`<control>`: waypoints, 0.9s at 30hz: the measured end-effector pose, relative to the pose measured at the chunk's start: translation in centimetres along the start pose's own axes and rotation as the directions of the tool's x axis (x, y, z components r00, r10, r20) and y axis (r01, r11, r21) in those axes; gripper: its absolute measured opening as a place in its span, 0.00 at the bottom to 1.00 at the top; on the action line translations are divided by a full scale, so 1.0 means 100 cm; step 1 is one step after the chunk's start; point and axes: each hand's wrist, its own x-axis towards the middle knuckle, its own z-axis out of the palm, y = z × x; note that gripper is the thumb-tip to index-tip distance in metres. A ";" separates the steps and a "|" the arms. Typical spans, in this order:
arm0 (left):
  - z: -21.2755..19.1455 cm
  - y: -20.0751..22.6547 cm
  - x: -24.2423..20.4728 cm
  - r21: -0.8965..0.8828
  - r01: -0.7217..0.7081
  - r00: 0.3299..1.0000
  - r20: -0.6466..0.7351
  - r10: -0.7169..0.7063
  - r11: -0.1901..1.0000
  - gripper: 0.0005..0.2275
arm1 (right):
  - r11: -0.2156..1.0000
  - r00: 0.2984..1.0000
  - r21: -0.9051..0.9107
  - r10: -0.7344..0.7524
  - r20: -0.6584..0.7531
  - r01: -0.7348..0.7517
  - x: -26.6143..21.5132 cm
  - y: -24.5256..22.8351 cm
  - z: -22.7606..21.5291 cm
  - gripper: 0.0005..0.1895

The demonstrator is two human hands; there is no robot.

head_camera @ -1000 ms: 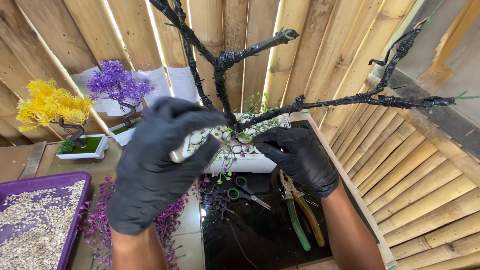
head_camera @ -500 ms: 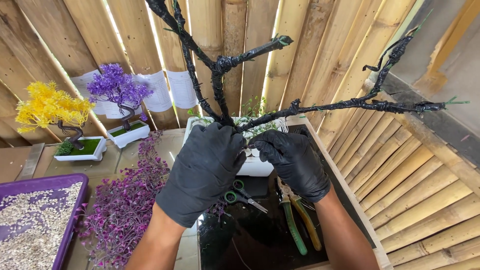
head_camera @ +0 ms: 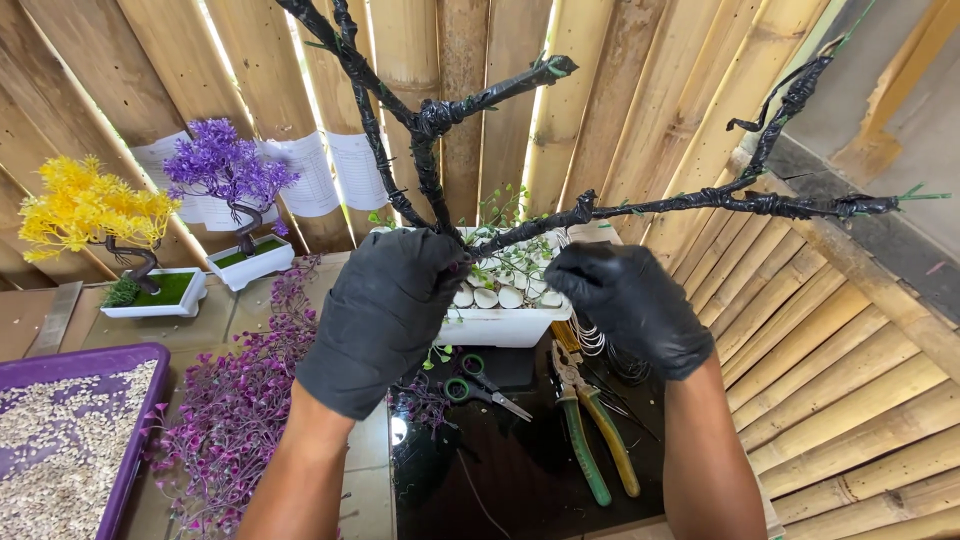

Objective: The person arranges purple artificial flowers onto a bonsai tree structure in a white rectangular pot. They use scissors to trim the flower stems and pliers to secure the stems to the branches, working methodically around the tree.

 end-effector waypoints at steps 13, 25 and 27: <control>0.016 -0.001 0.013 0.025 -0.142 0.980 -0.139 0.144 0.990 0.14 | 0.958 0.958 0.255 -0.056 -0.280 0.130 0.031 0.039 0.060 0.14; 0.076 -0.054 0.002 0.449 -0.329 0.944 0.148 0.294 0.831 0.23 | 0.995 0.948 0.010 -0.093 -0.306 0.101 0.021 -0.009 0.046 0.18; 0.075 -0.057 0.001 0.550 -0.389 0.921 0.246 0.302 0.739 0.25 | 0.989 0.991 -0.104 -0.113 -0.075 0.105 0.022 -0.011 0.032 0.09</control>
